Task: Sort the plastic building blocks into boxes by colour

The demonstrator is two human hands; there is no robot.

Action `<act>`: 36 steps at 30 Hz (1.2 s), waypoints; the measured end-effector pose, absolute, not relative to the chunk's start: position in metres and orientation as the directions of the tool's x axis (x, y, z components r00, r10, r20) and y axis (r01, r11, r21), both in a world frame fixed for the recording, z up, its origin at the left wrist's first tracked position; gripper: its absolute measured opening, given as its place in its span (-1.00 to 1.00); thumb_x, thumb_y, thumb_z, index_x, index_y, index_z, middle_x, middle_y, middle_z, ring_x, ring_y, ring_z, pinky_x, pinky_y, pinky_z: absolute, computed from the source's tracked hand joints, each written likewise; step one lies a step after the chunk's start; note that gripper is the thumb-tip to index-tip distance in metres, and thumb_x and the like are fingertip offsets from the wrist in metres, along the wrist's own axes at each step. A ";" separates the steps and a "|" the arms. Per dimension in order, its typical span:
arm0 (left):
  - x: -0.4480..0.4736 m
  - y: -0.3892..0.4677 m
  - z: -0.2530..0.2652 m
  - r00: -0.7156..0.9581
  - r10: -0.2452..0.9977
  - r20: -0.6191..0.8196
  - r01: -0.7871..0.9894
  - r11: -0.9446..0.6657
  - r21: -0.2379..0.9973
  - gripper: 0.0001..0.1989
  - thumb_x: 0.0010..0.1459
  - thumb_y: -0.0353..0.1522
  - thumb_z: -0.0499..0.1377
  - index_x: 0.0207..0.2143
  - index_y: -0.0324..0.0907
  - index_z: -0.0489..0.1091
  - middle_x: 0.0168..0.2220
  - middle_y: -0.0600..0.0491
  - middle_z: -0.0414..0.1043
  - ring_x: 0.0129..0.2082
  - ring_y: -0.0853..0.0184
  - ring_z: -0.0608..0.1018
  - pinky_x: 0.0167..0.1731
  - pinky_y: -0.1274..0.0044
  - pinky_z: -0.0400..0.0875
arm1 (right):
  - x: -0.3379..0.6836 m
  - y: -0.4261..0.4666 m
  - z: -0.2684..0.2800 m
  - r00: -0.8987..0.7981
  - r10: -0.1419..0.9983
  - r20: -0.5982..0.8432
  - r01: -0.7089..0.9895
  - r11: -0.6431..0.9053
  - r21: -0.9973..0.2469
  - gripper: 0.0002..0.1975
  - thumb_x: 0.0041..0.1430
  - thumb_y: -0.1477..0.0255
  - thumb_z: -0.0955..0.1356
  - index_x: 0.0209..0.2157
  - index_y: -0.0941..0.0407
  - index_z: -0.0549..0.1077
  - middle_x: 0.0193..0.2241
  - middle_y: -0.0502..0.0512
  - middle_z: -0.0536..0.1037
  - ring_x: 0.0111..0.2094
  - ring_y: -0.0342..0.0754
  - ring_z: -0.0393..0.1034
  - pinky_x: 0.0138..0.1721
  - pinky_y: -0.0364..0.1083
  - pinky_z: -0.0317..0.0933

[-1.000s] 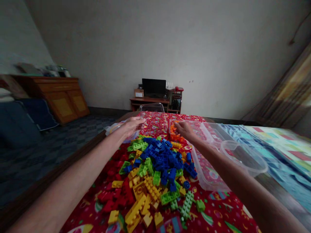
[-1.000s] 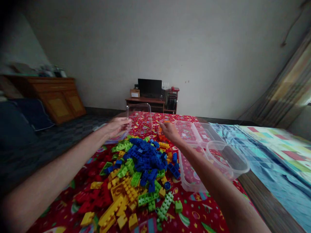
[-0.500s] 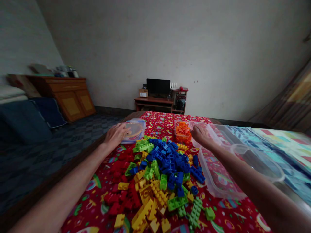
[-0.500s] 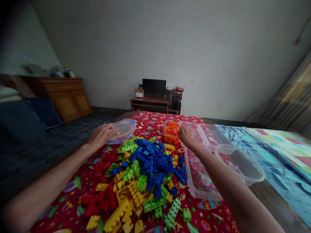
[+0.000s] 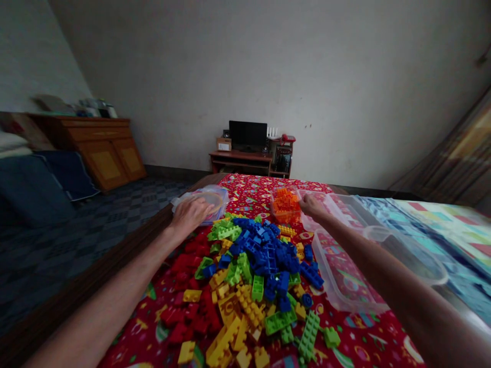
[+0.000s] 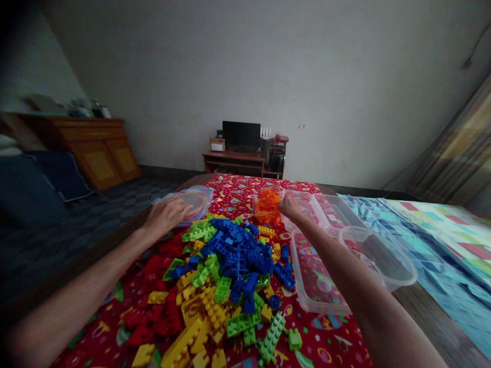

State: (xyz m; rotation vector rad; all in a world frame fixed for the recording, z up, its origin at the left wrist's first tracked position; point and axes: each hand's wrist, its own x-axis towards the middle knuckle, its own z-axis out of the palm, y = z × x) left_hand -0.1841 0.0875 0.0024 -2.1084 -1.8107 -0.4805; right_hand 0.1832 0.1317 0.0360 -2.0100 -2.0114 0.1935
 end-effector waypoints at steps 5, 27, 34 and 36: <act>-0.158 0.069 0.004 0.206 0.872 0.444 0.885 -0.360 0.296 -0.40 0.29 -0.11 -0.28 -0.24 -0.20 0.49 -0.11 -0.12 0.51 -0.04 0.15 0.49 0.02 0.38 0.31 | 0.192 0.129 0.046 -0.073 0.955 0.289 0.951 0.155 -0.269 -0.82 0.19 0.50 0.14 -0.28 0.22 0.32 -0.40 0.15 0.41 -0.49 -0.13 0.15 -0.49 -0.15 -0.05; -0.071 0.021 0.002 0.328 0.611 0.720 0.763 -0.621 0.179 -0.52 0.34 -0.20 -0.15 0.24 -0.14 0.10 0.35 -0.13 -0.11 0.34 0.12 -0.05 0.26 0.13 -0.07 | 0.122 0.012 0.108 -0.547 0.786 0.287 0.827 0.457 0.327 -0.62 0.24 0.58 0.05 0.05 0.24 0.22 -0.35 0.29 0.54 -0.44 -0.04 0.33 -0.44 -0.08 -0.07; -0.058 0.031 0.002 0.319 0.623 0.714 0.727 -0.644 0.238 -0.48 0.35 -0.17 -0.18 0.27 -0.19 0.02 0.32 -0.18 -0.03 0.32 0.15 0.04 0.25 0.16 -0.02 | 0.140 0.013 0.107 -0.505 0.817 0.277 0.838 0.388 0.382 -0.57 0.25 0.61 0.05 0.13 0.27 0.18 -0.35 0.30 0.53 -0.32 0.03 0.39 -0.38 -0.08 0.01; -0.057 0.029 0.001 0.314 0.630 0.711 0.713 -0.651 0.262 -0.47 0.35 -0.16 -0.18 0.29 -0.18 -0.02 0.32 -0.17 -0.03 0.32 0.17 0.05 0.25 0.19 0.01 | 0.142 0.011 0.106 -0.502 0.821 0.272 0.839 0.385 0.384 -0.57 0.25 0.62 0.05 0.12 0.28 0.20 -0.33 0.31 0.52 -0.33 0.03 0.39 -0.38 -0.08 0.02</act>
